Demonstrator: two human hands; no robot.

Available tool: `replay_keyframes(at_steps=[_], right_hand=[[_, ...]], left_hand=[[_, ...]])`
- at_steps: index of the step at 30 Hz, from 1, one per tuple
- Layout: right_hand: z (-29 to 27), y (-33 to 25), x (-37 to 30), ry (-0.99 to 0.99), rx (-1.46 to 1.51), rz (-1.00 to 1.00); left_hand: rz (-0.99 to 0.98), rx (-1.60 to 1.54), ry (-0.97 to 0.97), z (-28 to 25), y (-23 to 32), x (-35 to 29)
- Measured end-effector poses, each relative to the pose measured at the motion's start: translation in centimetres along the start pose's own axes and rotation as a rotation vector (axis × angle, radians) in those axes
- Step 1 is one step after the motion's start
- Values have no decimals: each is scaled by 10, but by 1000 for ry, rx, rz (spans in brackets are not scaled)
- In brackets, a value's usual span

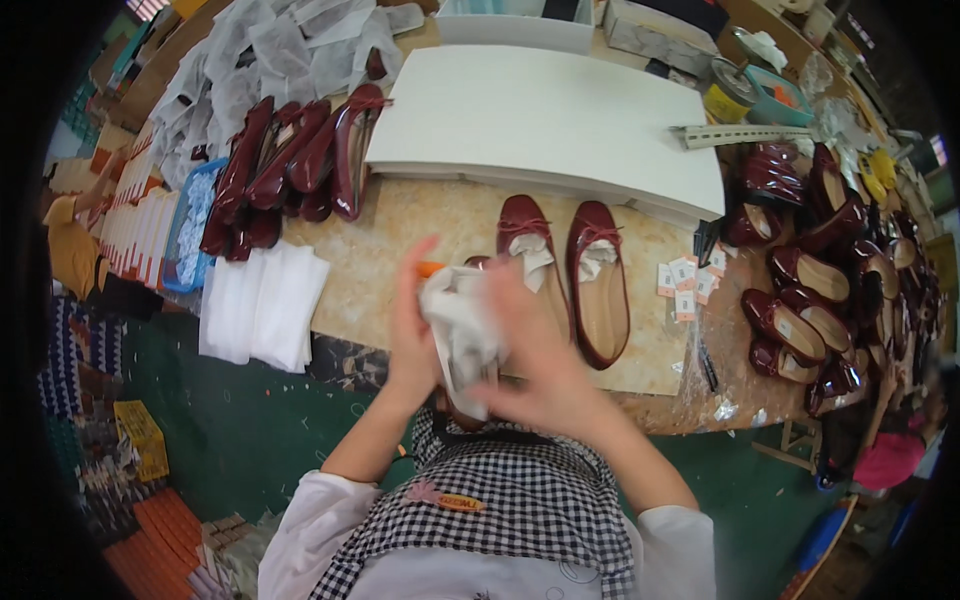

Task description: The person cleans a pair of maroon patent leather flats using a white cloth and a small orange tool. They wipe the exterior and interior of the shoes, then stuff them with white tissue paper. The person repeats this process for multiple pairs of shoes on a cluttered workbench.

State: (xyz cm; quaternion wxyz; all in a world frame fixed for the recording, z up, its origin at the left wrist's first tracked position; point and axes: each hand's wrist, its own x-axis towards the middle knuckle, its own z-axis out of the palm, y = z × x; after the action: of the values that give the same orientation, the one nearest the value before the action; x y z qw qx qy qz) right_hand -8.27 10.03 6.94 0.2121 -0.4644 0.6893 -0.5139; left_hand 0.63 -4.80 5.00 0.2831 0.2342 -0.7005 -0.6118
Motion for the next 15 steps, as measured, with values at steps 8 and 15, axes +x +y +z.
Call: replay_keyframes(at_steps=[8, 15], right_hand=[[-17, 57, 36, 322, 466, 321], [15, 63, 54, 22, 213, 488]], left_hand=[[667, 837, -820, -48, -37, -63], [542, 703, -852, -15, -52, -49]])
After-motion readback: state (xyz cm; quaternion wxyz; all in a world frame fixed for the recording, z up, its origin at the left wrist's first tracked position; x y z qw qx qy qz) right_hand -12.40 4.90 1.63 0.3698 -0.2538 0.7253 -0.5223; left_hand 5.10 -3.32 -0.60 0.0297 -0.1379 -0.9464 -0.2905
